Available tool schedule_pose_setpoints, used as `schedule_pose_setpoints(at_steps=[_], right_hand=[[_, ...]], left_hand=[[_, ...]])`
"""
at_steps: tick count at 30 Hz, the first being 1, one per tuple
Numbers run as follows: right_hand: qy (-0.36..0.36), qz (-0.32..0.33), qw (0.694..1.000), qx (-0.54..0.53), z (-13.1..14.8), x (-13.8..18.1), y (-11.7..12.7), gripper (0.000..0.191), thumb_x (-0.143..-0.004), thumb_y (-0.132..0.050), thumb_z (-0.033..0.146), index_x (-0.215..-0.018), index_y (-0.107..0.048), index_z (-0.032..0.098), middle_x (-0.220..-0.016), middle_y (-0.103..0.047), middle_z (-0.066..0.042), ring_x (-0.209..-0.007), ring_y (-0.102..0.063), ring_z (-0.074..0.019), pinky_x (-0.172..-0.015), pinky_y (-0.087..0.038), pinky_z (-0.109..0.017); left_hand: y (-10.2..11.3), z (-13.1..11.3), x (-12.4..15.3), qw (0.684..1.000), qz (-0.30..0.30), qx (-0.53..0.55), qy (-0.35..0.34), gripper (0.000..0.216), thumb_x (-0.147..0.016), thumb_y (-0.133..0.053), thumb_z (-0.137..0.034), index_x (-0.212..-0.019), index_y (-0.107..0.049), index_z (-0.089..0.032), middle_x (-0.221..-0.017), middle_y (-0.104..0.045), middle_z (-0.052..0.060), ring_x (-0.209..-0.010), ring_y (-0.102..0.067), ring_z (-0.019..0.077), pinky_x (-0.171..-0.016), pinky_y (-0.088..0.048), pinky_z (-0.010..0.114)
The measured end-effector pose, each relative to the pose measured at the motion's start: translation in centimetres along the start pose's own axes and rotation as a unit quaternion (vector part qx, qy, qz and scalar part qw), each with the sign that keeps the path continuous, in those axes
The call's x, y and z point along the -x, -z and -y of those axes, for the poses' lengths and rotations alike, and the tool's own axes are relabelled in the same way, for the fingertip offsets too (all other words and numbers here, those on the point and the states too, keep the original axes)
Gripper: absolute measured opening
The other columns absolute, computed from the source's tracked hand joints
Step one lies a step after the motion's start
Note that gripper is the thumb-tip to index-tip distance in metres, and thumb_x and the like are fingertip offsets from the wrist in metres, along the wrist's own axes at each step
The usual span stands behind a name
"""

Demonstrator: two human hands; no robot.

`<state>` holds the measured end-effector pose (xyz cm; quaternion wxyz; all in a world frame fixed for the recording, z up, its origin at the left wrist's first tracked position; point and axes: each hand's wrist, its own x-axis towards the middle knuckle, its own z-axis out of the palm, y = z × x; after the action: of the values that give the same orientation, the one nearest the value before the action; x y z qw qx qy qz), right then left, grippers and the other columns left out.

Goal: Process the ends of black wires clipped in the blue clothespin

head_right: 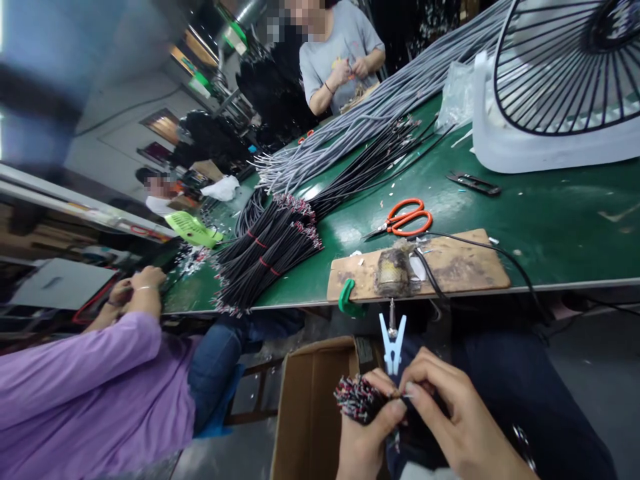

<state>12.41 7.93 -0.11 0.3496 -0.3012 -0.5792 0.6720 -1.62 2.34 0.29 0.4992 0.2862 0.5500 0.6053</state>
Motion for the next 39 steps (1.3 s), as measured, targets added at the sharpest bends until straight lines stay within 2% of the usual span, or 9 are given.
schedule_pose_setpoints(at_steps=[4,7,12,18,24,28,33,36,39], right_hand=[[-0.130,0.051,0.957,-0.255,-0.6,-1.2,0.0,0.030,-0.085,-0.064,0.044,-0.078,-0.064,0.015,-0.072,-0.054,-0.001,-0.069,-0.050,-0.0144,-0.066,-0.042,-0.027],[-0.136,0.037,0.924,-0.355,-0.4,-2.9,0.0,0.030,-0.083,-0.069,0.043,-0.075,-0.068,0.014,-0.064,-0.050,0.002,-0.059,-0.041,-0.0092,-0.058,-0.037,-0.021],[-0.106,0.030,0.911,-0.397,0.6,-5.3,-0.2,0.040,-0.084,-0.064,0.051,-0.105,-0.072,0.017,-0.092,-0.067,-0.007,-0.073,-0.052,-0.0118,-0.067,-0.043,-0.023],[-0.097,-0.004,0.915,-0.391,1.1,-5.7,-0.6,0.030,-0.082,-0.069,0.044,-0.083,-0.075,0.015,-0.075,-0.064,-0.003,-0.068,-0.056,-0.0112,-0.064,-0.045,-0.021],[-0.144,0.023,0.892,-0.428,-0.6,-5.2,-0.1,0.043,-0.087,-0.057,0.055,-0.092,-0.076,0.017,-0.078,-0.067,-0.007,-0.071,-0.059,-0.0156,-0.067,-0.046,-0.026],[-0.132,-0.019,0.920,-0.370,-2.4,-4.3,1.0,0.041,-0.088,-0.055,0.054,-0.095,-0.074,0.018,-0.071,-0.062,-0.004,-0.065,-0.053,-0.0151,-0.061,-0.044,-0.027],[-0.079,-0.045,0.991,-0.095,-2.3,-2.5,1.6,0.018,-0.087,-0.064,0.036,-0.086,-0.072,0.020,-0.079,-0.064,-0.004,-0.078,-0.058,-0.0189,-0.072,-0.047,-0.030],[0.012,-0.019,0.999,0.033,-0.7,-1.7,1.2,0.014,-0.087,-0.063,0.030,-0.082,-0.072,0.021,-0.080,-0.065,-0.005,-0.079,-0.061,-0.0205,-0.073,-0.048,-0.031],[0.097,-0.011,0.989,0.113,0.9,-1.4,0.7,0.009,-0.085,-0.065,0.022,-0.083,-0.073,0.022,-0.076,-0.067,-0.005,-0.076,-0.061,-0.0208,-0.072,-0.049,-0.032]], left_hand=[[-0.2,-0.5,-0.6,0.996,0.030,-0.029,-0.073,0.011,-0.062,-0.085,-0.021,-0.065,-0.075,-0.018,-0.063,-0.067,0.002,-0.059,-0.059,0.0138,-0.059,-0.043,0.024],[-0.1,-0.8,-0.9,0.988,0.038,-0.068,-0.133,0.010,-0.061,-0.085,-0.018,-0.066,-0.077,-0.021,-0.062,-0.070,0.002,-0.056,-0.060,0.0137,-0.057,-0.044,0.023],[0.0,-1.7,-1.7,0.978,0.017,-0.087,-0.191,0.011,-0.062,-0.084,-0.019,-0.066,-0.076,-0.023,-0.060,-0.070,0.000,-0.054,-0.060,0.0125,-0.056,-0.045,0.021],[-0.7,-2.2,-2.4,0.983,0.000,-0.078,-0.166,0.009,-0.062,-0.085,-0.022,-0.065,-0.076,-0.023,-0.061,-0.069,0.000,-0.055,-0.060,0.0125,-0.057,-0.045,0.021],[-0.7,-2.1,-2.2,0.985,-0.003,-0.084,-0.149,0.006,-0.065,-0.081,-0.020,-0.064,-0.075,-0.021,-0.060,-0.069,0.001,-0.056,-0.060,0.0146,-0.058,-0.045,0.024],[-0.2,-2.3,-2.0,0.980,0.009,-0.114,-0.160,0.006,-0.065,-0.081,-0.021,-0.064,-0.075,-0.020,-0.059,-0.069,0.003,-0.055,-0.060,0.0152,-0.056,-0.044,0.025],[0.5,-1.6,-1.4,0.987,0.041,-0.097,-0.119,0.016,-0.069,-0.079,-0.029,-0.063,-0.069,-0.018,-0.060,-0.065,0.003,-0.055,-0.058,0.0150,-0.055,-0.043,0.026],[0.7,-0.3,-0.5,0.996,0.038,-0.072,-0.045,0.028,-0.071,-0.076,-0.038,-0.063,-0.060,-0.017,-0.058,-0.059,0.001,-0.054,-0.055,0.0147,-0.055,-0.044,0.028],[0.7,0.7,0.3,0.998,-0.021,-0.063,0.021,0.033,-0.065,-0.081,-0.037,-0.071,-0.057,-0.016,-0.064,-0.060,0.001,-0.058,-0.058,0.0147,-0.059,-0.049,0.028]])
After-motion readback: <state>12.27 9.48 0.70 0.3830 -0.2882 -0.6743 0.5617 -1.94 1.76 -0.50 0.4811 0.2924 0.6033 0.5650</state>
